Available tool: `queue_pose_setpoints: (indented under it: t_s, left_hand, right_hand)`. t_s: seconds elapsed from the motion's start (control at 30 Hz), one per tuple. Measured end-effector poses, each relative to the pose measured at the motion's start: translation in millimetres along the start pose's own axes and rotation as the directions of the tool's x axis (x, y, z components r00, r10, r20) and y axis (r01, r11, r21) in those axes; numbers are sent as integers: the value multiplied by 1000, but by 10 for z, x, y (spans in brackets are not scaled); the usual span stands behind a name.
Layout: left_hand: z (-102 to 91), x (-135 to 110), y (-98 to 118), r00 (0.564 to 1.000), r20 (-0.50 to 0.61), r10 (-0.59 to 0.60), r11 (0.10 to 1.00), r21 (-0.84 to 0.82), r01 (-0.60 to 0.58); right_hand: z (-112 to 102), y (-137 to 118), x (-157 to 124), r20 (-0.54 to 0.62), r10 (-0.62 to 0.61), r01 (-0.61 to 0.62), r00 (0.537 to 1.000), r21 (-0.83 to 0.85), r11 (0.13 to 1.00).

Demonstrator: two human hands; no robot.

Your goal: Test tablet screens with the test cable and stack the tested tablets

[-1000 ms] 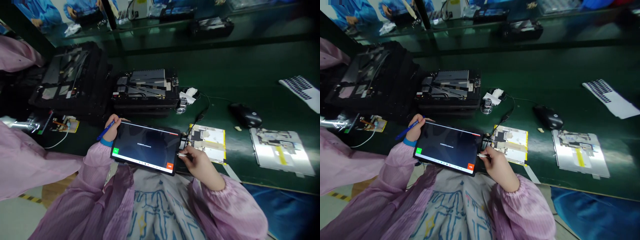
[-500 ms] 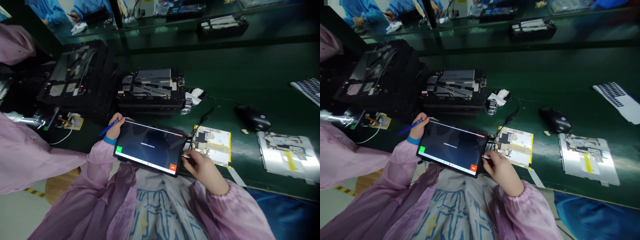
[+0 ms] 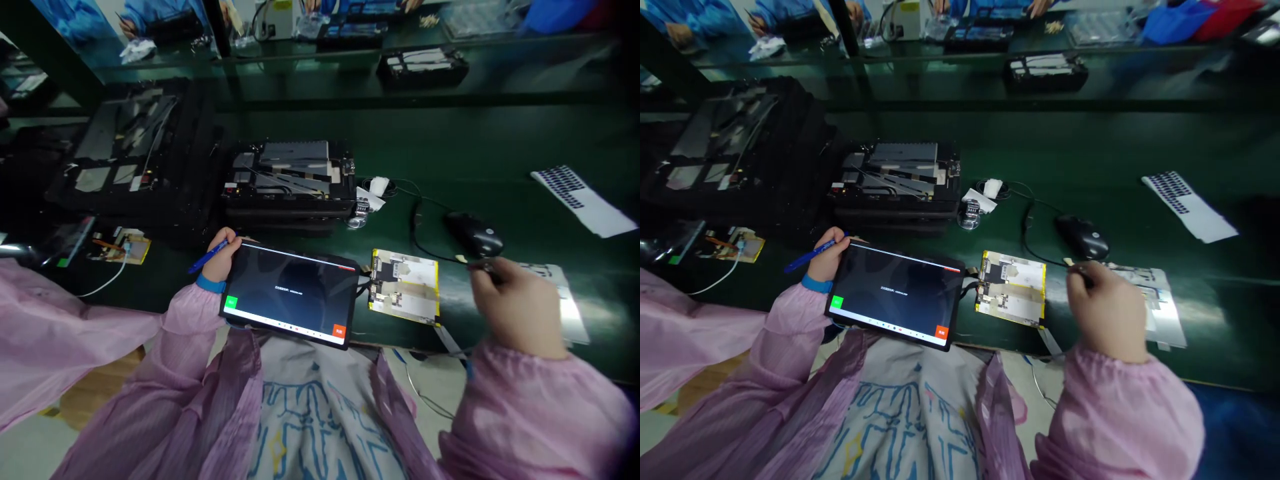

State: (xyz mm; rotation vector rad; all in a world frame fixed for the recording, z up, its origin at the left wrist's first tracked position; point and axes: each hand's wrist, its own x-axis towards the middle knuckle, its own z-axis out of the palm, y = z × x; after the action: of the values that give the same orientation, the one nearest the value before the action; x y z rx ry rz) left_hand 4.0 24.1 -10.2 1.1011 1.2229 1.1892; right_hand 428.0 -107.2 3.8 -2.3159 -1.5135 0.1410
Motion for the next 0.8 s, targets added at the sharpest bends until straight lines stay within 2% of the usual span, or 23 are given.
queue_pose_setpoints:
  t_s: [0.07, 0.13, 0.27, 0.33, 0.37, 0.47, 0.53, 0.57, 0.63, 0.67, 0.73, 0.8]
  left_hand:
    - [12, -10, 17, 1000, 24, 4, 1000, -4, -3]
    - [13, -21, 26, 999, 42, 3, 1000, -11, -3]
    - [-30, -25, 10, 999, 28, 24, 998, 54, -26]
    - [-57, -21, -6, 999, 17, 49, 993, 109, -50]
    - [-67, -19, -15, 998, 13, 61, 990, 128, -62]
    - [-79, -20, -50, 998, 12, 63, 990, 124, -64]
    - [-77, -26, -83, 999, 13, 49, 995, 91, -50]
    - [-75, -29, -100, 999, 11, 45, 996, 79, -46]
    - [-71, -38, -125, 999, 5, 44, 996, 75, -44]
    - [-70, -44, -130, 999, 5, 43, 996, 78, -44]
    - [-66, -58, -127, 999, 16, 34, 997, 72, -35]
    - [-63, -75, -110, 999, 33, 26, 998, 63, -28]
  right_hand:
    - [-54, 155, 150, -4, -29, 28, 1000, -122, 992]
    - [-84, 220, 261, -60, -55, 45, 997, -152, 987]
    - [-65, 163, 559, -249, -28, 6, 968, -88, 996]
    - [30, 126, 789, -285, -30, 22, 958, -31, 999]
    - [101, 114, 904, -262, -48, 51, 964, 3, 999]
    - [332, 31, 1075, -70, -114, 118, 991, 66, 991]
    - [419, -164, 920, -38, -156, 158, 987, 58, 986]
    - [428, -322, 747, -75, -208, 213, 975, 61, 975]
    - [390, -745, 247, -123, -433, 448, 893, 170, 878]
    - [360, -989, -48, -75, -555, 553, 829, 261, 791]
    - [325, -1483, -625, 24, -763, 697, 646, 389, 602]
    - [376, -1910, -1068, 111, -886, 766, 449, 462, 447]
